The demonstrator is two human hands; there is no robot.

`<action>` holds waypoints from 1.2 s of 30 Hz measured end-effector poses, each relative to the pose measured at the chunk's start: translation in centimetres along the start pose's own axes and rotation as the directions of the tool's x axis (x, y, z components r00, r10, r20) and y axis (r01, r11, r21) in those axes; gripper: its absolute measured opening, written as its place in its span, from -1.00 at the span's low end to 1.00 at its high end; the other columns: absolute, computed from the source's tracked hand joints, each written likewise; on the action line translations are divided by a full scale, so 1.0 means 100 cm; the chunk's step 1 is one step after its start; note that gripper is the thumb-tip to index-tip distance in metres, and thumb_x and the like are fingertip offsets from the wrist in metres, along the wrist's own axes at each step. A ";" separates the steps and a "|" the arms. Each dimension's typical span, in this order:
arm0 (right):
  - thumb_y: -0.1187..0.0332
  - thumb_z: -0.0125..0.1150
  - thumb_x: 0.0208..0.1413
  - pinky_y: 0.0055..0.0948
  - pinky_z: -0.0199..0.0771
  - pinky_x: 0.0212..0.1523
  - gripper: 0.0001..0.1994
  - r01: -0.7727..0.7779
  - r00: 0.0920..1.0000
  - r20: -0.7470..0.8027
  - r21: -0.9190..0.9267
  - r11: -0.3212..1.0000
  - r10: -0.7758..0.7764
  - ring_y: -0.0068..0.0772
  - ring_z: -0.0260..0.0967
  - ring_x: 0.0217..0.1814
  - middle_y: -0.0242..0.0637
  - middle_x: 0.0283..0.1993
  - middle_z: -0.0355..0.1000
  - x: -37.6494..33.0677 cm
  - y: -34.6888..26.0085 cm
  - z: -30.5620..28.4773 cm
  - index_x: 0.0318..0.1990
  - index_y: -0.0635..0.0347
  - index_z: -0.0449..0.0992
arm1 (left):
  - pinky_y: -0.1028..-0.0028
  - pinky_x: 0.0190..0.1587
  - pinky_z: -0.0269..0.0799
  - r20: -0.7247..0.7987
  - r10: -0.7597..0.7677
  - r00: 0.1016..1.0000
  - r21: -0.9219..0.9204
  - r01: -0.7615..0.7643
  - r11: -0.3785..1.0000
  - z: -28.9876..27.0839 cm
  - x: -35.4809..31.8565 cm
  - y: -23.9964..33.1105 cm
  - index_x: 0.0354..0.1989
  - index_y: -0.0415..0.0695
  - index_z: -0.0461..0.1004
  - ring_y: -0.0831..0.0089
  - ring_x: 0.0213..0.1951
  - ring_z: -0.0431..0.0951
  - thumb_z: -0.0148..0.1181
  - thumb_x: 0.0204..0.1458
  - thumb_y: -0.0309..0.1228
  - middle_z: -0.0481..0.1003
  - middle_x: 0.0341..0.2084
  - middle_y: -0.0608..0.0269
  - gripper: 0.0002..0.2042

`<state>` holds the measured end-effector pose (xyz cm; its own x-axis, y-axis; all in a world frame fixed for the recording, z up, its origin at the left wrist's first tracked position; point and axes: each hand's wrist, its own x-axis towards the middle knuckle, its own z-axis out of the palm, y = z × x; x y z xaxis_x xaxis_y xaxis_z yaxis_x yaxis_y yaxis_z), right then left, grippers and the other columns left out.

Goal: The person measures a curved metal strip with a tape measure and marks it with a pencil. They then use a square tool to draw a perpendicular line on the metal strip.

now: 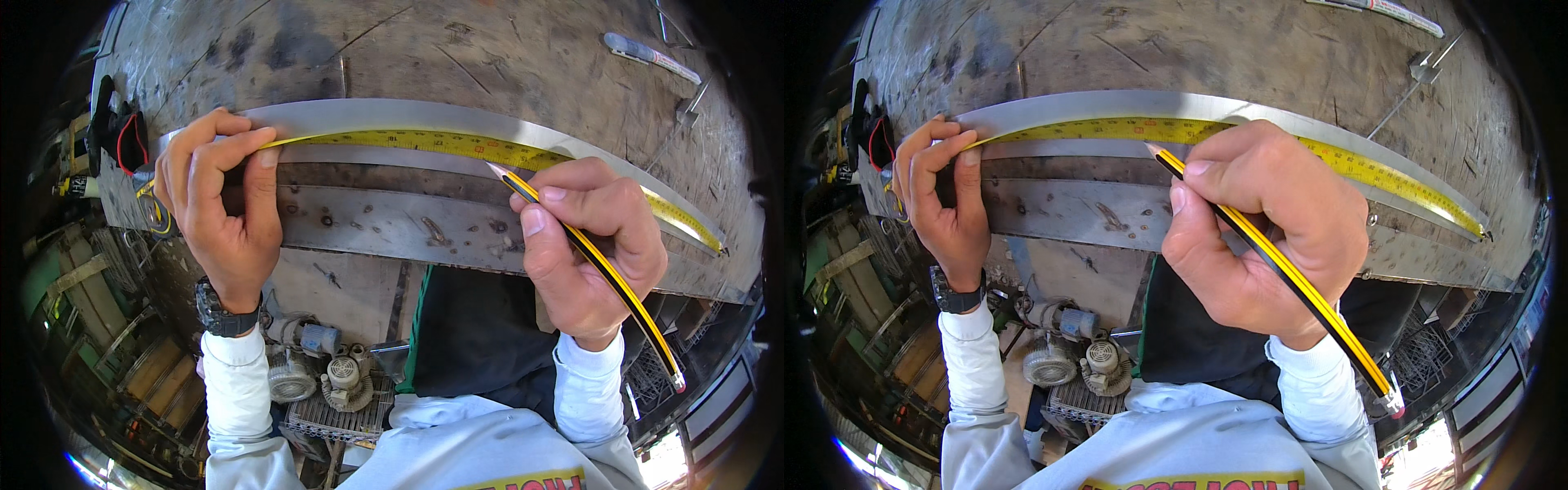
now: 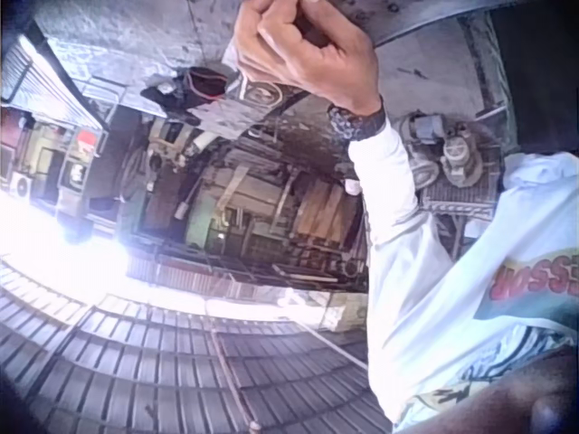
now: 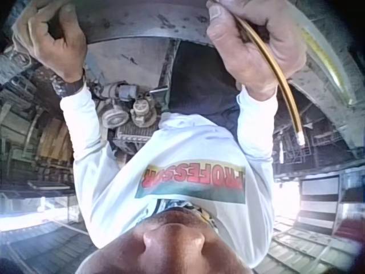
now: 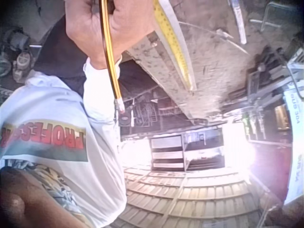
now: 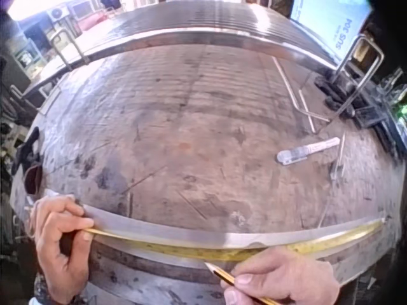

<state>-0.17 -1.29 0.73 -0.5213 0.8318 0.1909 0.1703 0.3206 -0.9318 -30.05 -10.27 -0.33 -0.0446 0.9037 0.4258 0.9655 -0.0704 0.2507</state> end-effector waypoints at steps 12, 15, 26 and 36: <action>0.63 0.30 0.12 -0.36 0.65 -0.15 -0.86 0.022 1.000 0.020 -0.040 0.999 -0.022 -0.30 0.59 -0.30 0.05 -0.25 0.57 0.001 0.002 -0.001 -0.25 0.34 0.43 | 0.27 0.19 0.24 -0.007 0.007 1.000 0.005 -0.007 1.000 0.001 0.000 -0.001 -0.17 -0.04 0.66 0.28 -0.01 0.51 0.40 0.16 -0.43 0.62 -0.10 0.32 -0.90; 0.63 0.30 0.12 -0.36 0.65 -0.15 -0.86 0.013 1.000 0.015 -0.040 0.999 -0.013 -0.31 0.59 -0.29 0.05 -0.25 0.57 0.001 0.001 -0.001 -0.25 0.34 0.43 | 0.27 0.19 0.24 -0.015 -0.001 1.000 0.003 0.001 1.000 0.002 0.000 0.001 -0.17 -0.04 0.66 0.28 -0.02 0.51 0.40 0.16 -0.43 0.62 -0.10 0.32 -0.90; 0.59 0.31 0.10 -0.42 0.61 -0.18 -0.84 0.001 0.997 0.075 -0.023 1.000 0.001 -0.36 0.56 -0.33 0.01 -0.26 0.57 0.003 -0.004 -0.004 -0.25 0.29 0.42 | 0.27 0.19 0.24 -0.014 -0.009 1.000 0.012 0.009 1.000 0.001 0.000 0.002 -0.18 -0.05 0.66 0.27 -0.02 0.52 0.40 0.15 -0.44 0.63 -0.11 0.31 -0.90; 0.60 0.29 0.13 -0.36 0.62 -0.09 -0.84 -0.082 0.996 0.019 0.021 0.996 0.082 -0.31 0.58 -0.27 0.01 -0.24 0.56 0.002 -0.002 -0.003 -0.23 0.29 0.40 | 0.27 0.18 0.24 -0.010 -0.006 1.000 0.012 0.006 1.000 0.001 0.000 0.002 -0.18 -0.04 0.66 0.27 -0.02 0.51 0.39 0.16 -0.43 0.63 -0.11 0.32 -0.91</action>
<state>-0.05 -1.06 1.04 -0.5213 0.8464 0.1085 0.1952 0.2420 -0.9504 -29.82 -10.22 -0.36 -0.0531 0.8998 0.4331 0.9682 -0.0598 0.2430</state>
